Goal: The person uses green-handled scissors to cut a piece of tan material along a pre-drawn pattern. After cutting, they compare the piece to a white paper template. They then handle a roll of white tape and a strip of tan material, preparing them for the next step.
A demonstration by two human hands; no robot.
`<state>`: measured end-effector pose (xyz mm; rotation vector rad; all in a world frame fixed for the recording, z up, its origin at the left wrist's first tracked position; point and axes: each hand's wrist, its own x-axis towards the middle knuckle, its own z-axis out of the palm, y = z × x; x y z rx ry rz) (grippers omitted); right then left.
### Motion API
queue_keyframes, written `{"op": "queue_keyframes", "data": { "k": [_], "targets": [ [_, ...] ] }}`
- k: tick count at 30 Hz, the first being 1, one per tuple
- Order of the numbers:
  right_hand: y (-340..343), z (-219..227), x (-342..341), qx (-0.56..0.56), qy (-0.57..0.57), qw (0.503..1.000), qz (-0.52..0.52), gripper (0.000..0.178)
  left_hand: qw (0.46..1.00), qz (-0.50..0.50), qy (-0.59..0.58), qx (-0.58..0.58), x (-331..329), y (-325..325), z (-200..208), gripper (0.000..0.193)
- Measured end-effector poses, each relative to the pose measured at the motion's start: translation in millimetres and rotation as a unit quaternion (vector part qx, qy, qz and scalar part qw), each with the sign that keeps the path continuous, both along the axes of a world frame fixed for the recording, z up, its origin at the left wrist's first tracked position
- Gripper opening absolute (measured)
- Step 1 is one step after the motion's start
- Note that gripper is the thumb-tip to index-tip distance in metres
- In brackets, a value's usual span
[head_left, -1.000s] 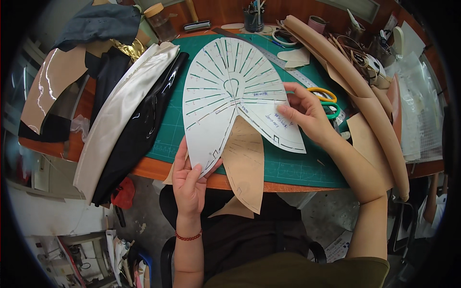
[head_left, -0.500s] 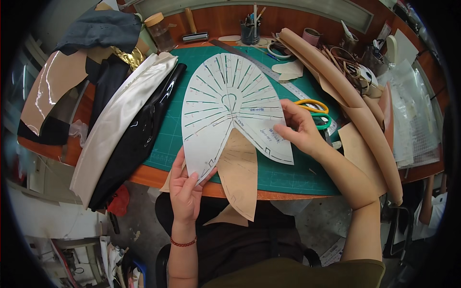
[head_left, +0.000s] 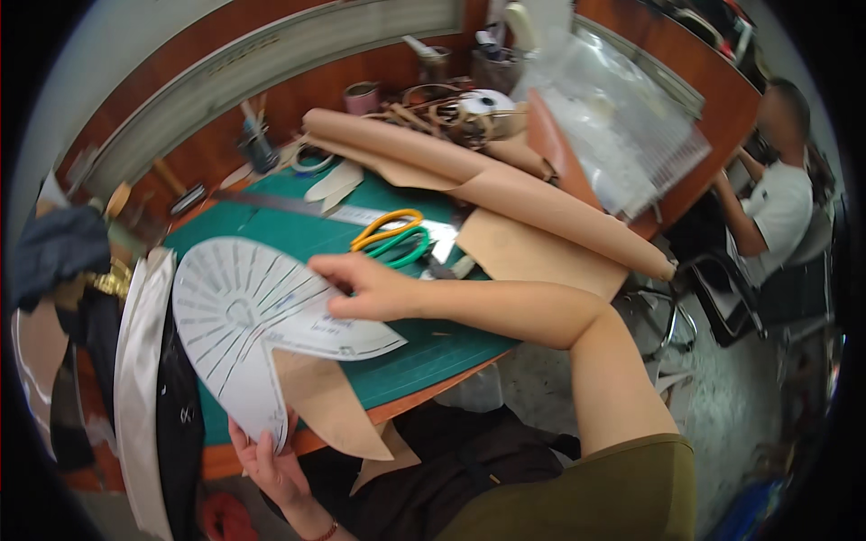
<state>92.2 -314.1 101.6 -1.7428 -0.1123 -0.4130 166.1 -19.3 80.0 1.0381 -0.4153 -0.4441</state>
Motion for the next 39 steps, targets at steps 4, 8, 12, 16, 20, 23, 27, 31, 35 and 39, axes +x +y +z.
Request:
{"op": "queue_keyframes", "data": {
  "k": [4,8,12,16,20,23,27,31,35,39],
  "targets": [
    [1.5,0.0,1.7,0.02,-0.022,0.999,-0.013,0.029,0.993,-0.028,-0.055,0.096,1.3,2.4,-6.0,0.054],
    [1.6,1.9,0.3,0.039,-0.029,0.999,-0.017,0.03,0.985,-0.036,-0.085,0.146,4.5,1.1,-7.8,0.052],
    [4.5,1.0,3.9,0.056,-0.057,0.997,0.01,0.035,0.973,-0.024,-0.166,0.157,5.1,-6.0,-3.1,0.045],
    [8.1,11.8,-4.9,0.004,-0.057,0.998,0.008,0.045,0.981,-0.038,-0.126,0.141,4.9,1.6,-1.5,0.045],
    [6.3,9.6,-2.6,0.031,-0.044,0.998,0.036,0.047,0.989,-0.069,-0.064,0.115,6.1,6.3,10.0,0.061],
    [5.0,-0.6,-2.8,0.024,-0.058,0.997,0.04,0.044,0.995,-0.028,-0.067,0.062,3.9,-8.4,-6.1,0.047],
    [2.6,-2.4,7.3,-0.088,-0.083,0.992,-0.04,0.032,0.992,-0.016,-0.103,0.069,9.2,-2.4,-9.0,0.045],
    [-17.6,33.3,-2.2,0.116,0.021,0.988,-0.102,0.035,0.997,-0.036,-0.065,0.034,3.7,-11.8,1.8,0.043],
    [-51.9,65.3,-16.0,0.151,0.018,0.972,-0.179,0.044,0.997,-0.022,-0.055,0.051,5.6,-9.7,0.8,0.039],
    [-61.6,92.2,-69.2,0.06,0.073,0.977,-0.189,0.04,0.998,-0.03,-0.042,0.046,1.3,-6.0,1.5,0.038]
  ]
}}
